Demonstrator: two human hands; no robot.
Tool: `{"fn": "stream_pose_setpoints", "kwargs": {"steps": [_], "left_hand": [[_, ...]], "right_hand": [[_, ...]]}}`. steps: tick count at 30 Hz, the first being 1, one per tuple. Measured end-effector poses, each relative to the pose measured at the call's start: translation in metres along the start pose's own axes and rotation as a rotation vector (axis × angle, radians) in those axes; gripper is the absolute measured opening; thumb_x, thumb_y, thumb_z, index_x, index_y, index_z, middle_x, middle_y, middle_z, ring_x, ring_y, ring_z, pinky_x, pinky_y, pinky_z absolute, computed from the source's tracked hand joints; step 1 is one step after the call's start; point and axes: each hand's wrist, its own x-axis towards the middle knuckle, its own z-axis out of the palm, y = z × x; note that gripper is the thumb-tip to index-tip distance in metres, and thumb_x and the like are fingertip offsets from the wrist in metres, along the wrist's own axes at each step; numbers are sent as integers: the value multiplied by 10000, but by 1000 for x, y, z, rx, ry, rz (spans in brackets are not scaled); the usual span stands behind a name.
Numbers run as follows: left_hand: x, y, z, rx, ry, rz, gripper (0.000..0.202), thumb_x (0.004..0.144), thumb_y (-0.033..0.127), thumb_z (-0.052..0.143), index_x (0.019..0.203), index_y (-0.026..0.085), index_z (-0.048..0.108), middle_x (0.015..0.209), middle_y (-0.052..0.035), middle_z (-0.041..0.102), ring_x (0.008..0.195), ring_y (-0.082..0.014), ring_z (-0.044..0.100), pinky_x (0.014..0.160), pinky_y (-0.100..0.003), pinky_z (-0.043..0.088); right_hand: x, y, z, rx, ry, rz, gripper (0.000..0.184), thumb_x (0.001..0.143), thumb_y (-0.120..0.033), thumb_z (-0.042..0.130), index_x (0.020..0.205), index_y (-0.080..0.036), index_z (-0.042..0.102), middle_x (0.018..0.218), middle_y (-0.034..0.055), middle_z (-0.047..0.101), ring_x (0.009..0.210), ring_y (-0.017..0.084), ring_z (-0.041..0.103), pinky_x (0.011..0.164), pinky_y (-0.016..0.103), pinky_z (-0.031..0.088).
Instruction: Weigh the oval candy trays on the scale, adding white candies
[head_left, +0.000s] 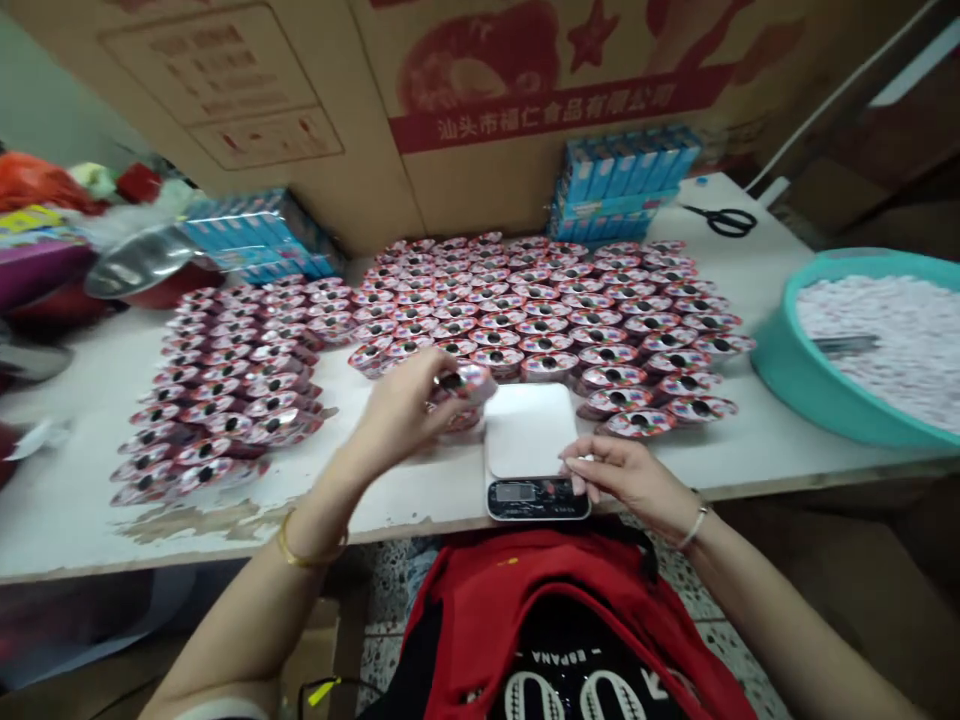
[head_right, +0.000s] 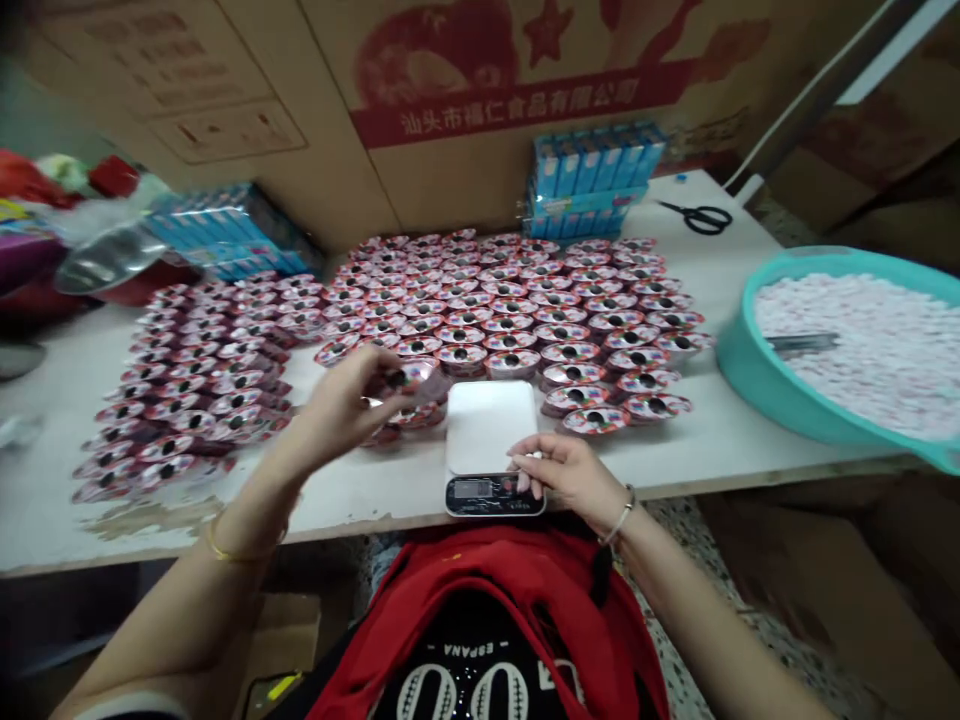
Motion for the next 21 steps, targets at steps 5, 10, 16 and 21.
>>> {"fn": "stream_pose_setpoints", "kwargs": {"steps": [5,10,16,21], "left_hand": [[12,47,77,-33,-91,147,297,877,436,545,1058,204,505,915,-44,627,819,-175,582,696,-300,415],[14,42,90,-42,-113,180,476,851,446,583,1238,199,456,1062,-88,628,946,-222,591,782,-346,435],[-35,30,62,-157,192,102,317,862,304,589,1162,218,532,1014,-59,649,919,-178,595,811,-325,467],[-109,4,82,-141,325,-141,109,860,245,571,957,200,593,755,-13,612,673,-127,551,656,-274,451]], "right_hand": [[-7,1,-12,-98,46,-53,374,684,-472,770,802,-130,677,626,24,656,510,81,528,526,219,425],[-11,-1,-19,-108,53,-65,379,664,-487,775,790,-143,682,634,24,666,520,86,533,524,225,440],[-9,-7,-23,-160,73,-90,323,690,-431,775,801,-140,690,667,36,679,540,84,543,543,226,453],[-7,-12,-23,-205,56,-119,286,709,-406,760,809,-149,683,622,14,646,521,80,521,529,232,436]]}}
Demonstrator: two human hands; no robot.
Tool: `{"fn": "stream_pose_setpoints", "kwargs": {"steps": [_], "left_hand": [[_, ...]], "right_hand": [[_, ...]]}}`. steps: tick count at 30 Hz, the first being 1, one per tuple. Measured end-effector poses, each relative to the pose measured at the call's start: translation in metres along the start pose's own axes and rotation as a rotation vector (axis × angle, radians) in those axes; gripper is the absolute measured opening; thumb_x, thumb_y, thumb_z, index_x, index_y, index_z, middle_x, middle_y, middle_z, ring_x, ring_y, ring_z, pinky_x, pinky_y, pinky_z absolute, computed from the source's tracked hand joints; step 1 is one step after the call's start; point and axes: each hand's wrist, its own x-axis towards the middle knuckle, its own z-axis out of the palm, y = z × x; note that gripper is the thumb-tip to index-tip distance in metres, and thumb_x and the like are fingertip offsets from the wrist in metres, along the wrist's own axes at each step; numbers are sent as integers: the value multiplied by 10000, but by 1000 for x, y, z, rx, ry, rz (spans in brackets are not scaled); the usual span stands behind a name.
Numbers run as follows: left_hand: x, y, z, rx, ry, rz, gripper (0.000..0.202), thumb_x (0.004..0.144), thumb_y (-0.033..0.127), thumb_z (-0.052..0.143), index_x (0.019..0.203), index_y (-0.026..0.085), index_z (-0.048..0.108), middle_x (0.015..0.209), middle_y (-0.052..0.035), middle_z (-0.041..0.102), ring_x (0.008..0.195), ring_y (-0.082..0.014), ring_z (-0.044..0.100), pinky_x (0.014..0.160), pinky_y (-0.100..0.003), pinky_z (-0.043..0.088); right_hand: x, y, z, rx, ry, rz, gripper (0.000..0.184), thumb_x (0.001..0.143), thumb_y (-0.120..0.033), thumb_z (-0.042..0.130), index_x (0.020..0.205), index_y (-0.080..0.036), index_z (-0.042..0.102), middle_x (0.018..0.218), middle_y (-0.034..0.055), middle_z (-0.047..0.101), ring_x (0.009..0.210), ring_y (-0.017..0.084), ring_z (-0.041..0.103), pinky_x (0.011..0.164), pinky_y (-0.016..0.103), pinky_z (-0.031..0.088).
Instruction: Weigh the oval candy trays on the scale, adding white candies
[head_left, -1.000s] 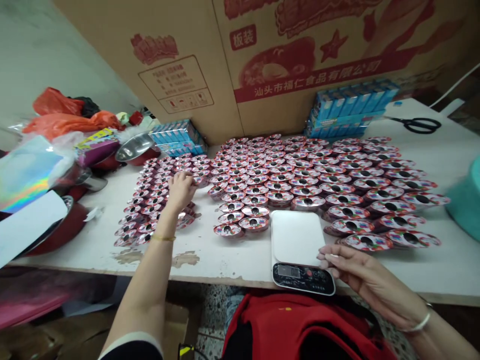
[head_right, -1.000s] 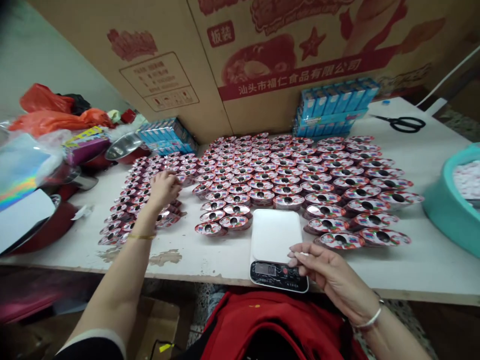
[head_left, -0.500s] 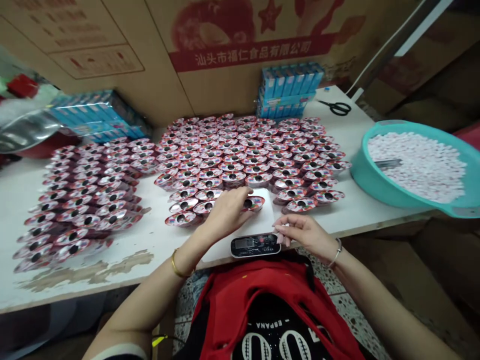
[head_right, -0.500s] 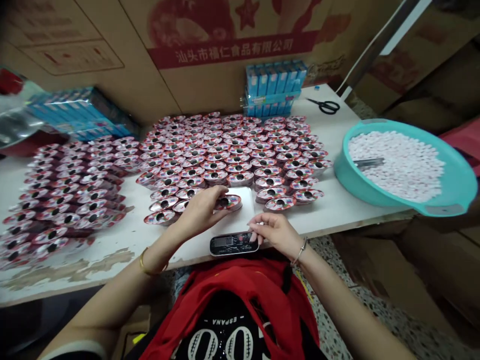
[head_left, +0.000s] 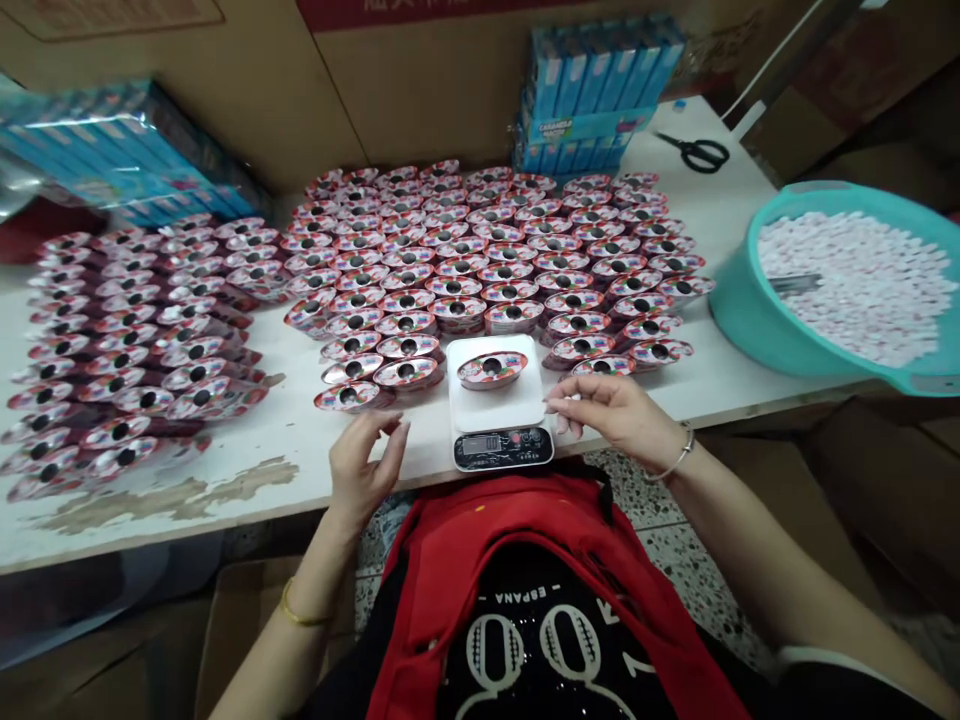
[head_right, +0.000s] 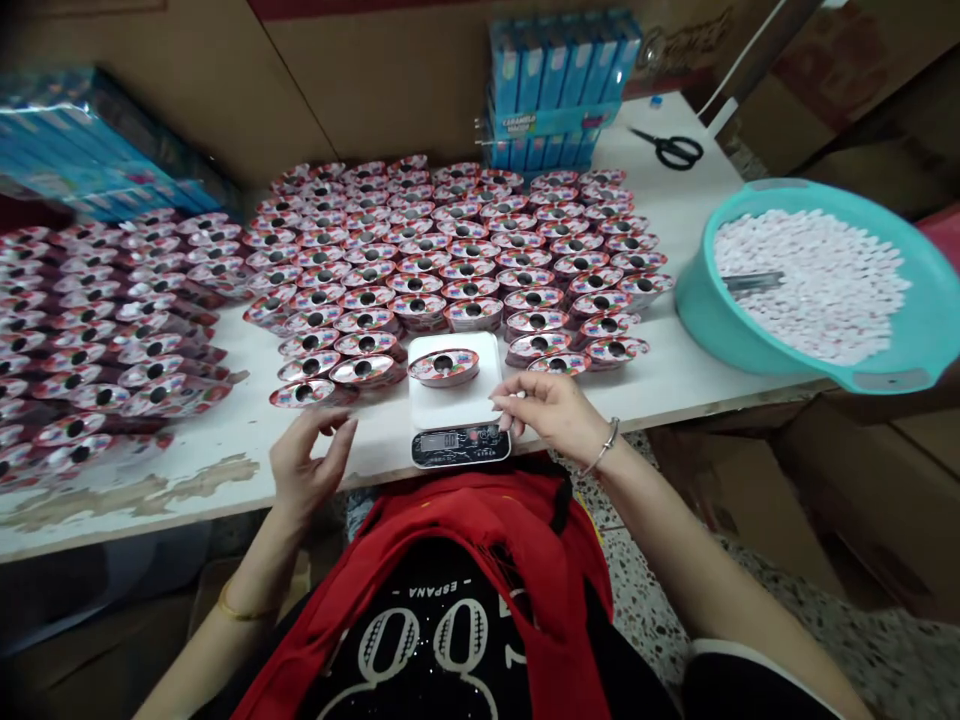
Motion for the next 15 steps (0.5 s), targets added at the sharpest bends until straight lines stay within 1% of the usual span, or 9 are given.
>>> {"fn": "stream_pose_setpoints", "kwargs": {"steps": [3,6,10,13,15], "left_hand": [[-35,-24,13,36,-75,-121,137,872,281,546,967,196,595,766,-22,609,696,-135,567,675,-277,463],[-53,-40,26,68,-70,-215,203,876,316,524,1024,193,586,794,-32,609,729,-149,583,716,-291,476],[-58,-48,33,58,-29,-256,309,869,324,524,1139,178,556,813,-31,608,697,-139,567,730,-297,482],[-57,-48,32,47,-11,-232,302,869,316,526,1132,172,563,810,-28,605,696,-133,561,728,-289,478],[-56,-48,31,54,-12,-212,278,871,311,525,1106,170,576,801,-27,603,693,-131,559,723,-282,473]], "right_hand": [[5,-12,5,-59,-4,-47,271,716,-400,750,807,-155,677,592,0,616,502,78,492,504,233,415],[16,-30,12,-160,-23,-128,239,742,-383,725,790,-155,669,578,-1,596,495,81,482,489,235,402],[34,-48,25,-375,-10,-257,110,809,-262,639,779,-159,664,582,-1,591,512,89,486,505,237,388],[47,-52,34,-584,23,-366,98,820,-164,589,750,-156,656,635,3,605,577,97,504,553,236,386],[54,-51,40,-718,18,-427,109,817,-124,577,739,-153,648,694,10,616,640,105,519,601,237,393]]}}
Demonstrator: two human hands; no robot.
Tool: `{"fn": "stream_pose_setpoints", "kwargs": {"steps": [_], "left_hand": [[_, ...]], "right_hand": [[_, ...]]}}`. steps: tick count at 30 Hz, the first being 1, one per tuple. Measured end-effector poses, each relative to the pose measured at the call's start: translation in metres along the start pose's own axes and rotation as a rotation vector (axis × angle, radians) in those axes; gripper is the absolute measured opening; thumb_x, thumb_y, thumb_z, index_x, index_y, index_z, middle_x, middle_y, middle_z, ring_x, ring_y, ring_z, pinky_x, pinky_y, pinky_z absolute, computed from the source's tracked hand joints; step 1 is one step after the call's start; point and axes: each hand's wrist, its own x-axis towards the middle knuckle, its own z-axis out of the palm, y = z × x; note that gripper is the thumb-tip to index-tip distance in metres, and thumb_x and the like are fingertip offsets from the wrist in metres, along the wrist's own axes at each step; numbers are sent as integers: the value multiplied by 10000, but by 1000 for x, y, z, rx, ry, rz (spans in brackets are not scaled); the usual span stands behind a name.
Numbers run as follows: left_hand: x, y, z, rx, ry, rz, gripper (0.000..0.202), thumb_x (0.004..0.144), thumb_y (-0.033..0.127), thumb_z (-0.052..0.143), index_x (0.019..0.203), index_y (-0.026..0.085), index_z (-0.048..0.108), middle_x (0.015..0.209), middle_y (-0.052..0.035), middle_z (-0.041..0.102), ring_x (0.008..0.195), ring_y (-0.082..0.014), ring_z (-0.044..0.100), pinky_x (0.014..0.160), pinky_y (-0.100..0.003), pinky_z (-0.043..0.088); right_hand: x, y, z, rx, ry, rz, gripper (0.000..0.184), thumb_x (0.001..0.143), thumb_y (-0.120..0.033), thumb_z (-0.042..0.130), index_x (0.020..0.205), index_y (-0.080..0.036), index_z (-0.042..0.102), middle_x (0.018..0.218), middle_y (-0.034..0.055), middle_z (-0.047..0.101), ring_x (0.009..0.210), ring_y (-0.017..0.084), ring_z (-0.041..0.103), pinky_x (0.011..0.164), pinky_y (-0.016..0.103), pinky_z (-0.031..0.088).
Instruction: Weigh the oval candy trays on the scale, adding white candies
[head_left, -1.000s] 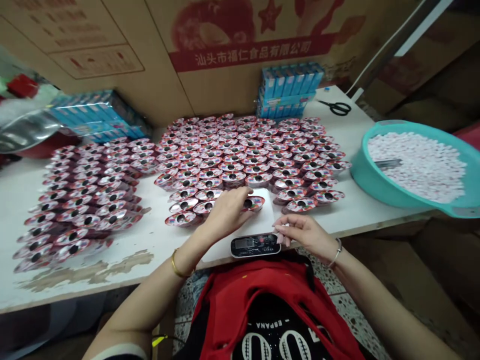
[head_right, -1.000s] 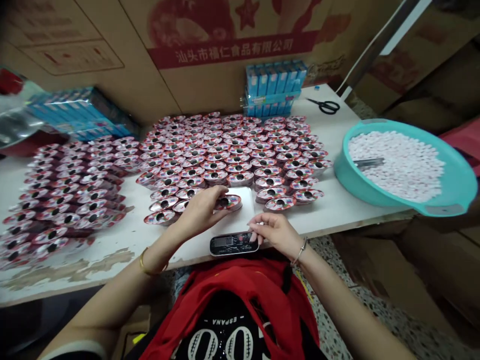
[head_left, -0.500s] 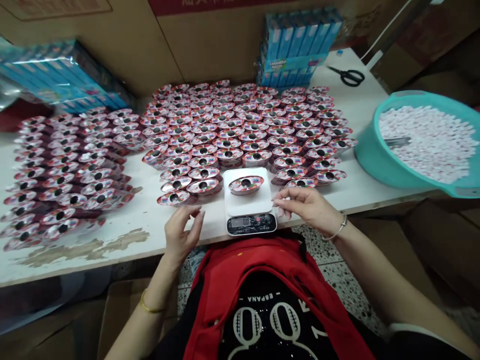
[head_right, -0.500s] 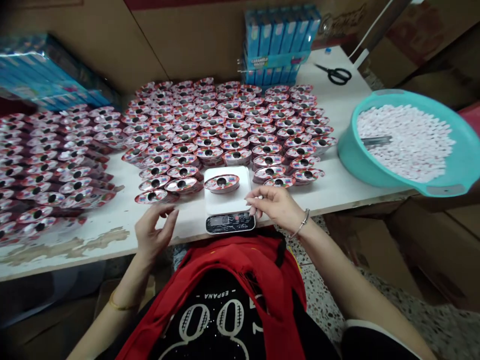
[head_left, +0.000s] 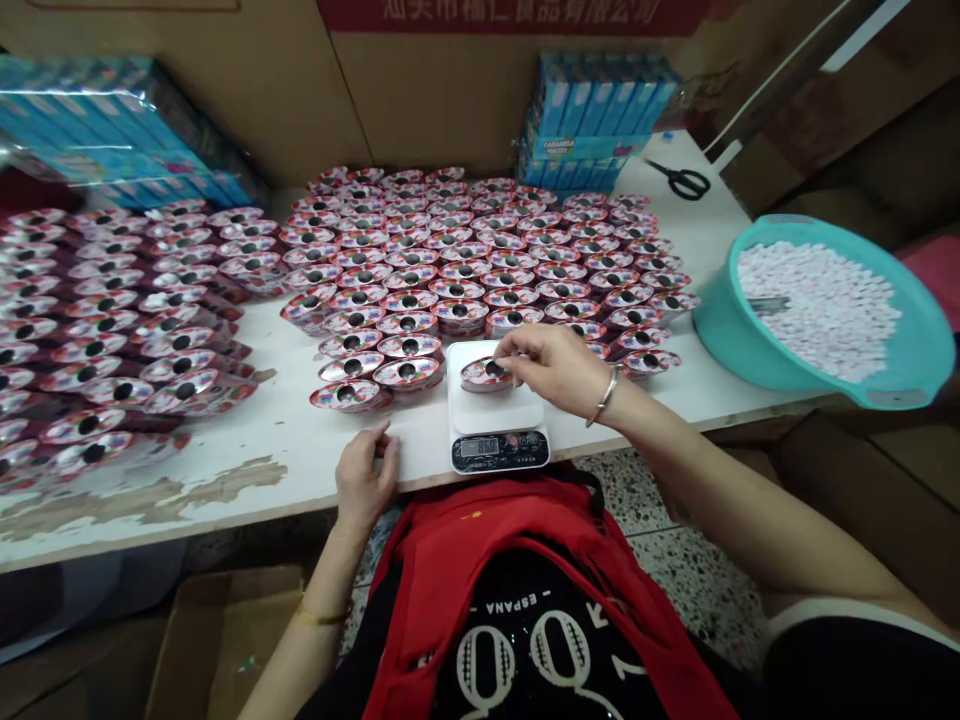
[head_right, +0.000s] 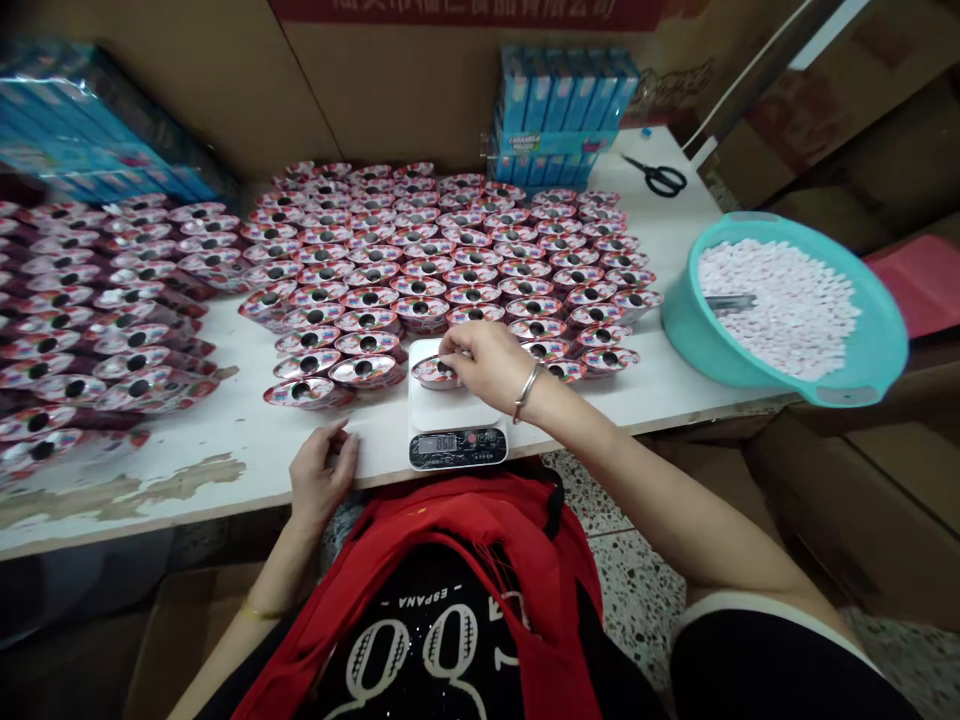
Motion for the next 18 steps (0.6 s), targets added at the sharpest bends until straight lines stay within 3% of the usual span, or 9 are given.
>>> {"fn": "stream_pose_setpoints", "kwargs": {"steps": [5,15,18], "left_hand": [[0,-1,-1,26,-4,35,228,877,312,518,1034,172,605,764,-26,593,690,-138,557,712,-278,462],[2,0,-1,33,-2,42,221,874,310,524,1023,171,609,772,-33,602,693,-139,559,710,-277,464],[2,0,0,37,-3,37,214,875,309,525,1017,171,608,777,-35,605,697,-140,564,711,-277,464]], "right_hand": [[7,-1,10,-226,-71,-75,115,809,-60,570,818,-145,647,816,43,607,784,143,537,740,270,419],[9,-5,14,-286,-73,-87,159,852,-117,566,998,-129,630,996,88,555,887,176,548,840,307,445],[9,-3,7,-320,-8,-121,174,850,-112,560,1006,-143,632,1040,92,555,926,188,555,846,324,452]]}}
